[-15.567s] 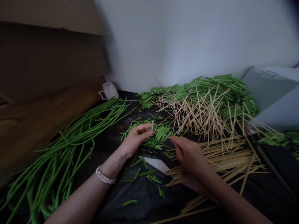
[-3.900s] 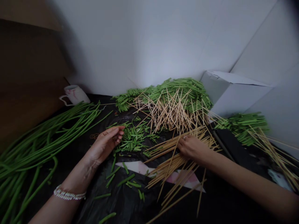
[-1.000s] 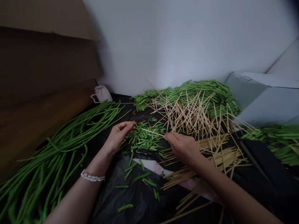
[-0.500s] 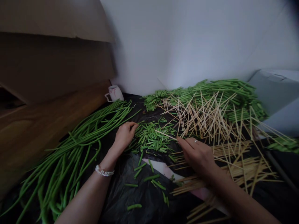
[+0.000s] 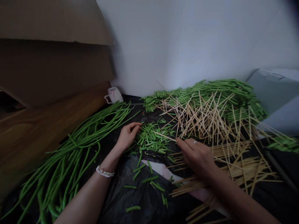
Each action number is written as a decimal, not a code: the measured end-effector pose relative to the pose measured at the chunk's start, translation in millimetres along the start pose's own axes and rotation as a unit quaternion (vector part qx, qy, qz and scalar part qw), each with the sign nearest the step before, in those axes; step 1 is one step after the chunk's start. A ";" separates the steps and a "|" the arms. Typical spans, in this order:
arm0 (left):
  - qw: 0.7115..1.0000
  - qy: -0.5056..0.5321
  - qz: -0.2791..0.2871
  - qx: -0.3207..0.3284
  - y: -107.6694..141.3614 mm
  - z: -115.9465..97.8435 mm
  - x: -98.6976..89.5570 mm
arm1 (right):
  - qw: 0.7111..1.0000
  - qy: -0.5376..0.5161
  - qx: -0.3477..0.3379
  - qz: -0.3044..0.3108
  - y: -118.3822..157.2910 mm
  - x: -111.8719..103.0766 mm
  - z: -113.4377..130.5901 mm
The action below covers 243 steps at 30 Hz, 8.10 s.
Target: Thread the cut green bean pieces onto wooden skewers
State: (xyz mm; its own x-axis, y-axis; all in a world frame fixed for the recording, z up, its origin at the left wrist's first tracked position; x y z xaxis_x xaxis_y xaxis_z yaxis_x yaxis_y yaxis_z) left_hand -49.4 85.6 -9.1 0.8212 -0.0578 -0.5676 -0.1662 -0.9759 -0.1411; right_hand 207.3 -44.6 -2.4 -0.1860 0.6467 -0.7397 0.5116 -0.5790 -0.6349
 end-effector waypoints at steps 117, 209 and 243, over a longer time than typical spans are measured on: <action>0.820 0.475 0.180 -0.266 35.0 -31.6 45.3 | 0.955 -0.233 0.134 0.128 -0.7 0.4 16.2; 0.946 0.270 0.114 -0.135 21.2 -24.9 18.7 | 0.991 -0.098 0.083 0.038 -2.9 -5.6 11.7; 0.888 0.382 0.153 -0.206 29.9 -24.7 36.0 | 0.985 -0.113 0.098 0.091 -0.5 -2.2 18.5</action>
State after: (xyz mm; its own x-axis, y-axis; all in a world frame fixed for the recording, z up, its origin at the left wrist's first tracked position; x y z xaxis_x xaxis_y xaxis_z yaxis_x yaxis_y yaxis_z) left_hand -11.3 49.1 -13.7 0.9284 -0.3068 0.2094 -0.3618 -0.8747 0.3224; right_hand 191.9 -55.0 -4.7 -0.3002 0.4094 -0.8616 0.3861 -0.7738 -0.5022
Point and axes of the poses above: each hand's wrist, its own y-axis away from the middle knuckle, its own x-axis out of the palm, z = x × y, the point moved 3 cm from there along -y, towards the middle knuckle, and after that the axes turned 6 degrees about -x, right-handed, at the moved point
